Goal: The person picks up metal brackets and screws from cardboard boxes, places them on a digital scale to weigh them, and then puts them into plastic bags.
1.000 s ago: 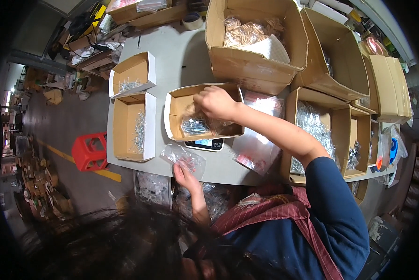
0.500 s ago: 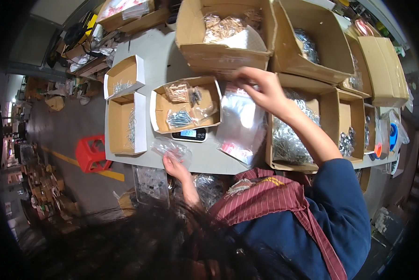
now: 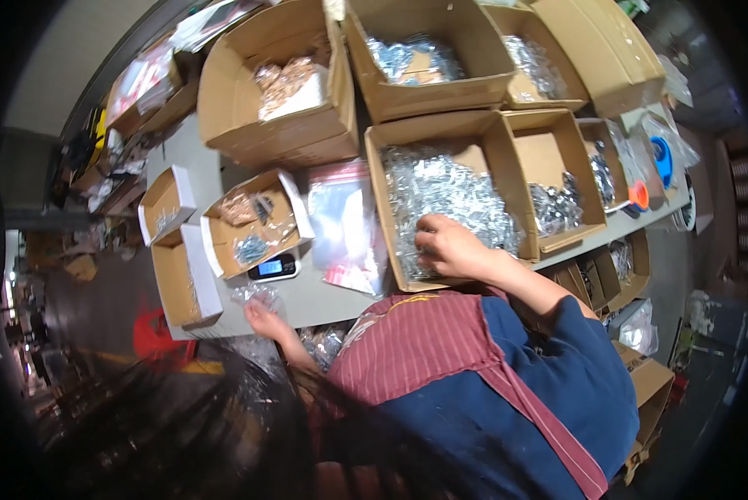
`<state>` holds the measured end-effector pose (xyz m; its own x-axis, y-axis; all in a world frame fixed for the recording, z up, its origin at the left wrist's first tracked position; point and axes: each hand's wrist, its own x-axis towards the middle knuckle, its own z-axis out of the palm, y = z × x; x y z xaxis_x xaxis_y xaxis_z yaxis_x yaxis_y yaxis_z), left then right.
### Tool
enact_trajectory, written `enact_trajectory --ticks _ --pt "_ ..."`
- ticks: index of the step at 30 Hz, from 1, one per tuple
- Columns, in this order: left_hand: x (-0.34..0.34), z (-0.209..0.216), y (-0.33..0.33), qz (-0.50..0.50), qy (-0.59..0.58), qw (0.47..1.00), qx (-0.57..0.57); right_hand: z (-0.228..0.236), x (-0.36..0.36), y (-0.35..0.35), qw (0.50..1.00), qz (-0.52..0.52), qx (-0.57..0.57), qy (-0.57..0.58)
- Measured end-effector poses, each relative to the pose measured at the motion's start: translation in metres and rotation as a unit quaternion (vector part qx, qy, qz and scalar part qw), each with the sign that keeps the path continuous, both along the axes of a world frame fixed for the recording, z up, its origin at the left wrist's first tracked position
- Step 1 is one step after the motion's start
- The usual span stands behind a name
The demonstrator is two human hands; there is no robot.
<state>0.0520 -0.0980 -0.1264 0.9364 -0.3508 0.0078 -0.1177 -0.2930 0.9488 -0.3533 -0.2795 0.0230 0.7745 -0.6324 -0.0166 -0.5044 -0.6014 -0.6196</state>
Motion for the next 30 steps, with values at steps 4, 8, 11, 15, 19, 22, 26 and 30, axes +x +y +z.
enact_trajectory --ticks 4,8,11,15,19,22,26,30 --pt "0.013 -0.017 0.011 0.001 -0.011 1.000 -0.007 0.011 -0.001 -0.014 0.997 0.012 -0.077 0.010" --pt "0.007 0.002 0.002 0.006 -0.004 1.000 0.026 0.041 0.022 -0.030 0.968 -0.128 -0.129 -0.171" --pt "0.068 -0.069 0.070 0.001 0.015 0.987 -0.159 0.078 0.065 -0.033 0.927 -0.144 0.219 -0.267" --pt "0.010 -0.027 0.010 0.023 -0.116 0.992 0.047 0.054 0.116 -0.059 0.814 -0.068 0.508 -0.275" --pt "0.006 -0.031 0.010 0.050 -0.113 0.992 -0.018 0.046 0.187 -0.056 0.790 -0.013 0.542 -0.285" --pt "-0.003 -0.014 0.007 0.051 -0.104 0.993 -0.023 0.033 0.219 -0.048 0.868 0.004 0.409 -0.282" --pt "-0.015 0.013 0.014 0.088 0.064 0.985 -0.137 0.043 0.222 -0.016 0.962 0.090 0.191 -0.174" --pt "-0.054 0.069 0.029 -0.129 -0.074 0.988 0.050 0.046 0.201 0.012 0.949 0.248 0.027 -0.194"
